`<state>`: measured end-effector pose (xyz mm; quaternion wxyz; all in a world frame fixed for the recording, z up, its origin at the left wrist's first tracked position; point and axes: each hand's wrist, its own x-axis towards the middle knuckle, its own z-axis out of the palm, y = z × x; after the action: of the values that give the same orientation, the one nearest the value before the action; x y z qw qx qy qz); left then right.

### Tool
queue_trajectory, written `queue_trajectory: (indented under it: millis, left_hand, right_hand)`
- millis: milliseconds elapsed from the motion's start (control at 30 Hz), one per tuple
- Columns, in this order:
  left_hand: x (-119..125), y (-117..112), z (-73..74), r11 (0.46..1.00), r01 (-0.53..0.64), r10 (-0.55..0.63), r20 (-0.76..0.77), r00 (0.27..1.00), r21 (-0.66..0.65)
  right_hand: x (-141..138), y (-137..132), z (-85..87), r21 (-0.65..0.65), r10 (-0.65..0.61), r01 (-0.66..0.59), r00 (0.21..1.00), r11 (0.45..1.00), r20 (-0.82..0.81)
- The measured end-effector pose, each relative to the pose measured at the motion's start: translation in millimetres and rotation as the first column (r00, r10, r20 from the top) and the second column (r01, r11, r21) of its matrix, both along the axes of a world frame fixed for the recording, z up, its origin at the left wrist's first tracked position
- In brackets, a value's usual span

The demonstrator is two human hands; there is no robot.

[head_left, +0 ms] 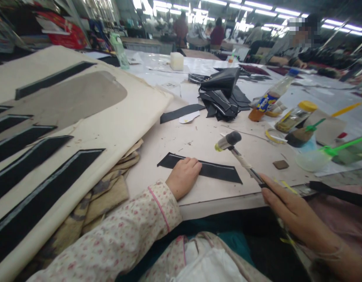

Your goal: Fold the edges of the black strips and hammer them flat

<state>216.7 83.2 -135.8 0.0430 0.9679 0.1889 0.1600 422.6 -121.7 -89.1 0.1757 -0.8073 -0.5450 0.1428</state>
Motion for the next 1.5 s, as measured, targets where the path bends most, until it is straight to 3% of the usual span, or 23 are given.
queue_trajectory:
  millis: [167,333,533,667,867,1033,1167,1333,1500]
  left_hand:
    - [-11,-5,-3.7,0.999,0.045,-0.045,0.019,0.999,0.006]
    - [-18,-10,-6.1,0.998,0.065,-0.064,0.046,0.997,-0.009]
    - [-17,-11,-3.2,0.998,0.056,-0.055,0.03,0.998,-0.025]
    - [-17,-11,-2.9,0.997,0.067,-0.066,0.038,0.997,-0.041]
    - [-17,-12,-3.7,0.996,0.07,-0.068,0.035,0.997,-0.054]
    - [-17,-12,-1.6,0.993,0.09,-0.088,0.038,0.995,-0.071]
    - [-17,-12,-1.2,0.993,0.083,-0.08,0.048,0.996,-0.08]
    - [-18,-12,-2.3,0.992,0.104,-0.099,0.066,0.993,-0.077]
    - [-18,-13,-1.3,0.992,0.096,-0.09,0.065,0.994,-0.085]
  right_hand:
    - [-6,13,0.6,-0.149,0.101,-0.103,0.995,0.984,-0.019]
    - [-12,21,7.7,0.009,0.086,-0.086,0.996,0.996,0.023]
    - [-16,33,3.7,-0.078,0.177,-0.176,0.984,0.981,0.009]
    - [-23,42,7.0,0.034,0.121,-0.122,0.992,0.992,0.032]
    - [-29,57,1.5,-0.125,0.253,-0.252,0.967,0.96,-0.003]
    - [-32,67,5.3,0.028,0.213,-0.214,0.977,0.977,0.035]
    - [-36,74,4.7,-0.083,0.31,-0.308,0.95,0.948,0.017]
    - [-39,84,7.0,-0.009,0.262,-0.262,0.965,0.965,0.019]
    - [-41,92,4.7,-0.095,0.357,-0.356,0.934,0.929,-0.01]
